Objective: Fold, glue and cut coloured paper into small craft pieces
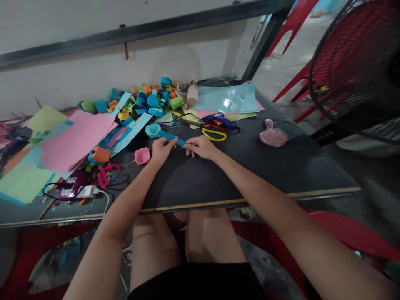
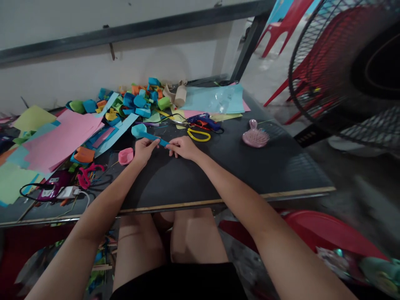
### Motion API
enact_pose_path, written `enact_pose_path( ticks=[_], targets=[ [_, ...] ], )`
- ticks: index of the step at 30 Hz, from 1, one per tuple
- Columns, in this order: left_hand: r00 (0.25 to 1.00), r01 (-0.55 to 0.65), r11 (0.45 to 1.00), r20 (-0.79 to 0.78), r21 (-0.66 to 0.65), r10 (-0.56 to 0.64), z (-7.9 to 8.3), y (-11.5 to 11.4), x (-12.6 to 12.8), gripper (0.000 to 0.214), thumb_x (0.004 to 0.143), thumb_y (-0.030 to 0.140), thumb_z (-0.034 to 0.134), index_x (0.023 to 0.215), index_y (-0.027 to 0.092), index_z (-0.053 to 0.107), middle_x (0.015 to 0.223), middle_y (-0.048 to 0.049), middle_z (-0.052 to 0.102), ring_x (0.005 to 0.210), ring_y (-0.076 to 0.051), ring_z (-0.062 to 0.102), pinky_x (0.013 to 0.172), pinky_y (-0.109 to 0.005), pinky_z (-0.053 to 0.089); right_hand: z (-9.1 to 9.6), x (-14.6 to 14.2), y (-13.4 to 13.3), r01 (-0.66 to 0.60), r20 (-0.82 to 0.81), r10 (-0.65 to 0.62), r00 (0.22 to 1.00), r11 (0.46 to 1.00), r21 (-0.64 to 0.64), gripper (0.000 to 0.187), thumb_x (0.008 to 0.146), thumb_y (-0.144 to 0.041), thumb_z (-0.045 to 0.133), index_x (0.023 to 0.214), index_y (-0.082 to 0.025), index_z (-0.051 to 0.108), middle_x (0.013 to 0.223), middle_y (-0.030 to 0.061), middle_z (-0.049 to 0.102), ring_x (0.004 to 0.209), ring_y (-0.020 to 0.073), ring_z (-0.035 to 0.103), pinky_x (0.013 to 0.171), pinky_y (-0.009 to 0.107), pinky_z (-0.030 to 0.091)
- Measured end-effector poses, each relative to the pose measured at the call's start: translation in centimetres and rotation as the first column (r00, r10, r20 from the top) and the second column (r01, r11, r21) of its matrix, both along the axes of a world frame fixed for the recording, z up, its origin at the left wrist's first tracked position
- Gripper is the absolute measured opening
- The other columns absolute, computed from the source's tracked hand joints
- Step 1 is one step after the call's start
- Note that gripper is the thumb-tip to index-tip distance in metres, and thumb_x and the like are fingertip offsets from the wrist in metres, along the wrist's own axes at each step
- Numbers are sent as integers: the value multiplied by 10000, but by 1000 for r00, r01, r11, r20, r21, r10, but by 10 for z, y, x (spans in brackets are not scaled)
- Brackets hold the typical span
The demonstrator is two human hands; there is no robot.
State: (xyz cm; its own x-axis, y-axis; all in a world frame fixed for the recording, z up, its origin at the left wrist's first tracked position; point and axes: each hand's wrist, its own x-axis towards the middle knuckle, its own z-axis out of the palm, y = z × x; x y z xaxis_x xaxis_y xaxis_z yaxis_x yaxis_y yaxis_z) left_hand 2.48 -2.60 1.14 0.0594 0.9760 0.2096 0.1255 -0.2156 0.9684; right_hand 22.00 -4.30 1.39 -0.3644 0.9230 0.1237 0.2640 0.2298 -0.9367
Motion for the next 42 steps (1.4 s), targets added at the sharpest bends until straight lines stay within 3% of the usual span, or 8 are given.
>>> enact_pose_path(
  ticks=[6, 11, 14, 21, 28, 33, 36, 42],
  targets=[
    [999, -25, 1000, -31, -3, 25, -1, 1, -2, 337, 709, 480, 781, 660, 152, 716, 565, -4, 643, 519, -93, 522, 532, -231, 401, 3, 1, 0, -34, -12, 34, 999, 999, 2, 475, 805, -611, 640, 759, -143, 702, 664, 58, 724, 434, 85, 552, 487, 214, 426],
    [978, 171, 985, -124, 19, -167, 3, 1, -1, 278, 790, 415, 725, 909, 169, 778, 725, -22, 725, 601, -114, 598, 610, -236, 474, 3, -1, 0, -20, -8, 20, 1000, 1000, 20, 461, 811, -606, 625, 751, -155, 702, 633, 30, 695, 438, 90, 548, 470, 212, 423],
    [952, 212, 974, -243, 86, -186, 3, 0, 0, 265, 837, 322, 683, 1048, 186, 768, 865, -40, 765, 656, -127, 637, 678, -256, 512, 0, -1, 2, 12, 14, -12, 1000, 999, 48, 430, 803, -576, 640, 701, -160, 675, 564, 5, 645, 421, 91, 543, 457, 207, 407],
    [843, 404, 862, -490, 306, -221, -3, 6, 6, 547, 790, -16, 485, 1230, 224, 702, 1263, -81, 694, 1157, -192, 650, 1036, -343, 480, -1, -6, 15, 142, 85, -139, 987, 990, -24, 221, 814, -321, 635, 670, -154, 655, 526, -5, 637, 375, 86, 541, 411, 191, 394],
    [878, 214, 943, -473, 256, -70, -10, 17, 12, 435, 886, 83, 486, 1262, 200, 670, 1279, -111, 681, 1172, -207, 644, 1041, -364, 479, 5, -11, 12, 162, -84, -178, 980, 972, -168, 280, 837, -403, 656, 729, -146, 683, 705, 64, 743, 391, 83, 560, 326, 178, 352],
    [877, 118, 975, -480, 190, -13, 1, 10, 10, 295, 918, 213, 554, 1164, 166, 710, 1002, -85, 761, 819, -186, 709, 817, -307, 542, 10, -9, 12, 121, -115, -149, 982, 967, -223, 303, 824, -437, 710, 782, -137, 712, 741, 80, 762, 420, 86, 594, 331, 162, 377],
    [906, 78, 964, -421, 256, 38, 5, 4, 7, 301, 906, 201, 576, 1175, 194, 710, 1006, -57, 766, 739, -150, 700, 733, -264, 537, 9, -9, 13, 103, -125, -134, 983, 968, -229, 321, 820, -451, 719, 816, -130, 725, 764, 89, 770, 416, 86, 597, 328, 161, 380],
    [897, 155, 883, -438, 442, 62, 8, -4, 9, 307, 912, 181, 558, 1149, 244, 743, 1194, -60, 735, 1067, -189, 700, 912, -309, 553, 9, -7, 12, 29, -156, -65, 986, 975, -222, 381, 778, -519, 751, 750, -143, 700, 707, 60, 754, 426, 82, 600, 343, 156, 391]
  ],
)
